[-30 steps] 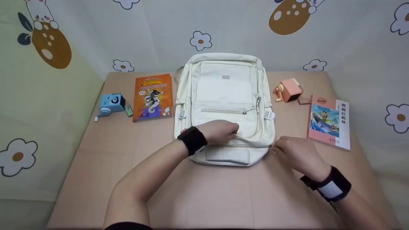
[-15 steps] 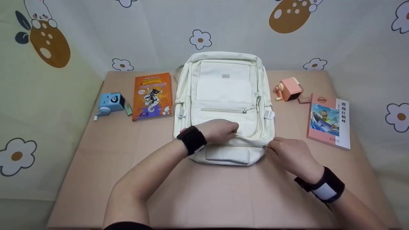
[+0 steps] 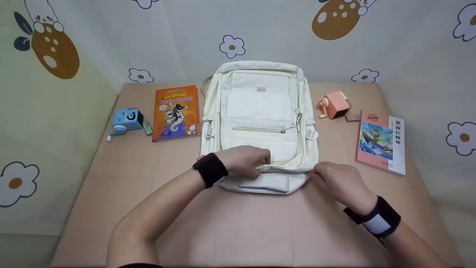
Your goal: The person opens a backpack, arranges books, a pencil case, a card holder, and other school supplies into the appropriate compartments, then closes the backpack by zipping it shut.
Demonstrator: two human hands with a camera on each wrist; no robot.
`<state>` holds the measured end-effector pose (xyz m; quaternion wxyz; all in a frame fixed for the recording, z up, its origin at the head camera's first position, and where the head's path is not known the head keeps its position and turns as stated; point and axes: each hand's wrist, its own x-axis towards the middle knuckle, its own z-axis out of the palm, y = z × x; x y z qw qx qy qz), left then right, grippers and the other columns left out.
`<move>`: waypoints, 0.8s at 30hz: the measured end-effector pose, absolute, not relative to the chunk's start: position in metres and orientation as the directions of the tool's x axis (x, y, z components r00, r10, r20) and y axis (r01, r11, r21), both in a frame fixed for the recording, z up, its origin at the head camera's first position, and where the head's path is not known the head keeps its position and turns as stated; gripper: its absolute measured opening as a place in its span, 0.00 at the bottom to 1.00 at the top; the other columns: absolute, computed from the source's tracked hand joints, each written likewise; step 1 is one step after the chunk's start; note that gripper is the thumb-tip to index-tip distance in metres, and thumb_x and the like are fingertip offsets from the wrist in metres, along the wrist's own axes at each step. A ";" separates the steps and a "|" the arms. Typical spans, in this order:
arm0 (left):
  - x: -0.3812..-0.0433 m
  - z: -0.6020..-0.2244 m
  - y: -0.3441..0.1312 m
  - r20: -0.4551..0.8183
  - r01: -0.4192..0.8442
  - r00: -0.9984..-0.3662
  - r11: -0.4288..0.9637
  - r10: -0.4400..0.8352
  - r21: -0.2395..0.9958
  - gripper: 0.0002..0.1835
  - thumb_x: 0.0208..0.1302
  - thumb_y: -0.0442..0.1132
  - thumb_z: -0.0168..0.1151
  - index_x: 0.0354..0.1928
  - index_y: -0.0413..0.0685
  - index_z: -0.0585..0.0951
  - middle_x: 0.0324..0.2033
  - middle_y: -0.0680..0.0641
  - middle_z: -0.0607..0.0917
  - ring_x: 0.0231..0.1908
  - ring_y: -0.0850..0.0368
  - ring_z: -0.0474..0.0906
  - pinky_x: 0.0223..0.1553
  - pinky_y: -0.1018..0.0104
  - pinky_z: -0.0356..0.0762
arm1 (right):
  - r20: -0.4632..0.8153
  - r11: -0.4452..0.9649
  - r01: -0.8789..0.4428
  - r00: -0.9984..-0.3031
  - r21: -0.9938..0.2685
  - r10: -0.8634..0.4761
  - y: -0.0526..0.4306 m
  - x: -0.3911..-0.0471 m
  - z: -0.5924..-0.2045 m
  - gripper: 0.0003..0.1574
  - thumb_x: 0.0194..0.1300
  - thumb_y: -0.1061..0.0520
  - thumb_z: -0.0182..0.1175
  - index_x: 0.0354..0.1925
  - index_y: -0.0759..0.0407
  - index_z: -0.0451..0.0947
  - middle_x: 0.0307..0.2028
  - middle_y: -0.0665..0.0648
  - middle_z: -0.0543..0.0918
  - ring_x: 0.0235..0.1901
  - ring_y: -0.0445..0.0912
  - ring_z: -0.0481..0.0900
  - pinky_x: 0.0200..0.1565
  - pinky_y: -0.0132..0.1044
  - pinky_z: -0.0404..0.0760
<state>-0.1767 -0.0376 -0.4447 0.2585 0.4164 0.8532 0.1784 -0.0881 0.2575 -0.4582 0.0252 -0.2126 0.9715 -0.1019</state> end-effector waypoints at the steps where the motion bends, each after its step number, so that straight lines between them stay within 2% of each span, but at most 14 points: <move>1: -0.176 -0.444 -0.041 -0.295 0.616 -0.520 0.591 0.802 0.521 0.18 0.61 0.35 0.65 0.53 0.47 0.79 0.40 0.50 0.81 0.40 0.55 0.75 0.46 0.61 0.75 | -0.012 0.891 -0.403 -0.910 -0.209 -0.414 0.258 -0.088 -0.458 0.07 0.70 0.54 0.66 0.32 0.51 0.81 0.22 0.45 0.70 0.20 0.41 0.66 0.24 0.37 0.66; 4: -0.178 -0.443 -0.051 -0.287 0.619 -0.524 0.590 0.802 0.518 0.13 0.64 0.37 0.64 0.50 0.47 0.82 0.42 0.50 0.83 0.40 0.55 0.76 0.49 0.60 0.75 | -0.033 0.898 -0.390 -0.914 -0.203 -0.404 0.259 -0.088 -0.458 0.05 0.71 0.54 0.65 0.37 0.53 0.85 0.22 0.46 0.71 0.20 0.41 0.67 0.25 0.37 0.68; 7: -0.183 -0.443 -0.057 -0.254 0.636 -0.524 0.572 0.813 0.518 0.06 0.71 0.39 0.61 0.44 0.46 0.83 0.36 0.51 0.82 0.37 0.55 0.75 0.47 0.59 0.75 | -0.041 0.903 -0.380 -0.918 -0.198 -0.395 0.259 -0.088 -0.456 0.06 0.71 0.54 0.65 0.39 0.54 0.86 0.21 0.46 0.71 0.20 0.42 0.67 0.25 0.38 0.67; 11: -0.192 -0.443 -0.058 -0.221 0.660 -0.528 0.560 0.820 0.501 0.08 0.76 0.39 0.56 0.40 0.43 0.82 0.32 0.50 0.79 0.35 0.55 0.72 0.45 0.58 0.73 | -0.035 0.901 -0.380 -0.918 -0.209 -0.395 0.256 -0.088 -0.453 0.05 0.69 0.55 0.66 0.36 0.54 0.85 0.19 0.46 0.69 0.20 0.42 0.66 0.24 0.37 0.65; 18: -0.205 -0.440 -0.052 -0.249 0.633 -0.540 0.583 0.804 0.509 0.08 0.75 0.39 0.59 0.40 0.43 0.84 0.33 0.51 0.80 0.35 0.56 0.72 0.45 0.61 0.71 | 0.064 0.879 -0.442 -0.897 -0.177 -0.438 0.249 -0.086 -0.454 0.10 0.67 0.57 0.67 0.27 0.52 0.80 0.19 0.45 0.67 0.19 0.41 0.64 0.22 0.37 0.65; 24: -0.209 -0.438 -0.051 -0.284 0.618 -0.541 0.603 0.792 0.505 0.09 0.74 0.40 0.60 0.42 0.42 0.85 0.35 0.50 0.81 0.37 0.56 0.73 0.48 0.60 0.72 | 0.088 0.868 -0.463 -0.886 -0.181 -0.455 0.242 -0.086 -0.453 0.09 0.66 0.59 0.67 0.28 0.52 0.81 0.20 0.45 0.68 0.19 0.41 0.65 0.23 0.37 0.66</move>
